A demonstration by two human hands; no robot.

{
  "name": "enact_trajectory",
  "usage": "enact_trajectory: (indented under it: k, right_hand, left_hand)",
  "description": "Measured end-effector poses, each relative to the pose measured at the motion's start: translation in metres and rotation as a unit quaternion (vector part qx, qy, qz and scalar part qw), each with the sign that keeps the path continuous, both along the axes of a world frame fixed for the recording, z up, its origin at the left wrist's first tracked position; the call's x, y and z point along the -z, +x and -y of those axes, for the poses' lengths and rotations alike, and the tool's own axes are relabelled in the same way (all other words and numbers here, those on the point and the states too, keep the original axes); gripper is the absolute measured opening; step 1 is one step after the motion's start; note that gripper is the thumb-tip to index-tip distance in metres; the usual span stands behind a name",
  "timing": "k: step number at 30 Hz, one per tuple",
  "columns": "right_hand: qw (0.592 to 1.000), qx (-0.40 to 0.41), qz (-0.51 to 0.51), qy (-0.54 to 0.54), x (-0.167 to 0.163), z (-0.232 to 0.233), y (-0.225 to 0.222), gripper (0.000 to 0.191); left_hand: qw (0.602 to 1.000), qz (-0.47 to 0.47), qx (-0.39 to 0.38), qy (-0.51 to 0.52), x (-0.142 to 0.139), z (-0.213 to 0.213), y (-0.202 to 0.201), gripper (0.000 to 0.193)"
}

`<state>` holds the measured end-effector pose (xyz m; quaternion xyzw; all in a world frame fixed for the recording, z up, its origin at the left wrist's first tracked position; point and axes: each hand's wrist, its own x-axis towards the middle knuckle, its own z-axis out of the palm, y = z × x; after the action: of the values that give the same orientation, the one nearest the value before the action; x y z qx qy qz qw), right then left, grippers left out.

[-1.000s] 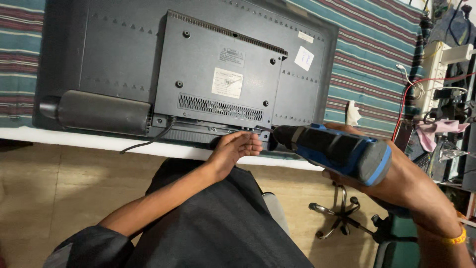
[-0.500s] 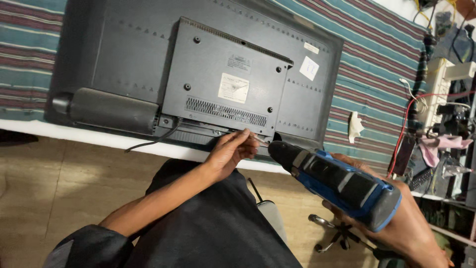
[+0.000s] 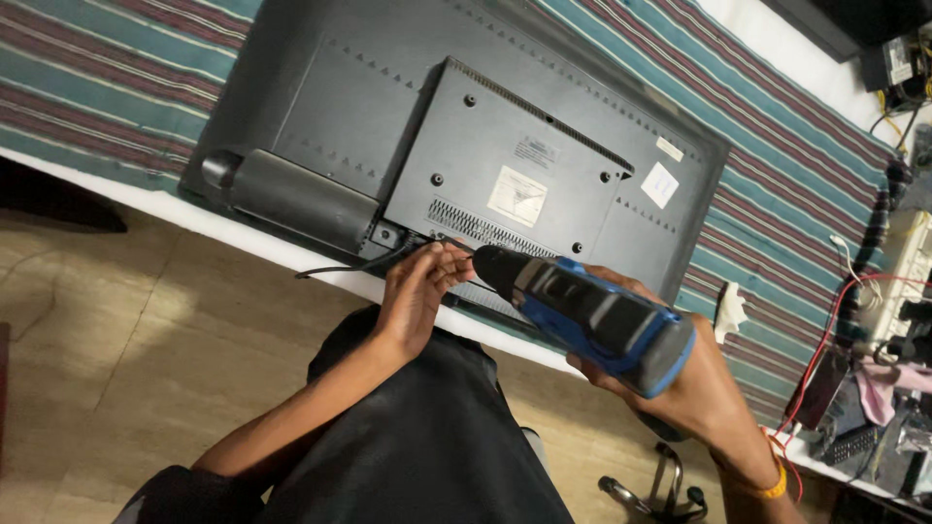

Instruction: The person uses a cordless drill to remove screws from the back cover of a television. After removing the screws, they detach the back cover and set it aside. They then use a manual screwdriver to remove additional screws from the bottom casing and remove that panel as well.

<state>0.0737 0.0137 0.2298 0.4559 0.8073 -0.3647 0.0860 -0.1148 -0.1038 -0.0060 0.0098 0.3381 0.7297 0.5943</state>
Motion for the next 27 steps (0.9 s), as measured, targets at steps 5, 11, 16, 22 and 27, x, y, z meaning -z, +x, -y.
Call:
enact_trajectory:
  k: [5, 11, 16, 22, 27]
  right_hand:
    - [0.996, -0.058, -0.034, 0.058, -0.004, -0.002, -0.021, 0.084]
    - [0.994, -0.09, 0.014, 0.061, -0.02, -0.009, -0.038, 0.087]
    - [0.991, -0.102, 0.038, 0.071, -0.03, -0.011, -0.05, 0.085]
    - [0.988, -0.12, 0.049, 0.084, -0.031, -0.011, -0.053, 0.084]
    - [0.988, -0.13, 0.056, 0.065, -0.029, -0.014, -0.054, 0.083]
  left_hand:
    - [1.0, 0.021, -0.022, 0.005, 0.006, 0.0, -0.007, 0.033]
    - [0.999, 0.029, -0.014, 0.015, 0.006, 0.002, -0.008, 0.033]
    - [0.998, 0.045, -0.027, 0.022, 0.004, 0.001, -0.006, 0.03]
    - [0.997, 0.066, -0.034, 0.018, 0.005, 0.003, -0.009, 0.03]
    - [0.997, 0.075, -0.022, 0.026, 0.005, 0.002, -0.015, 0.029]
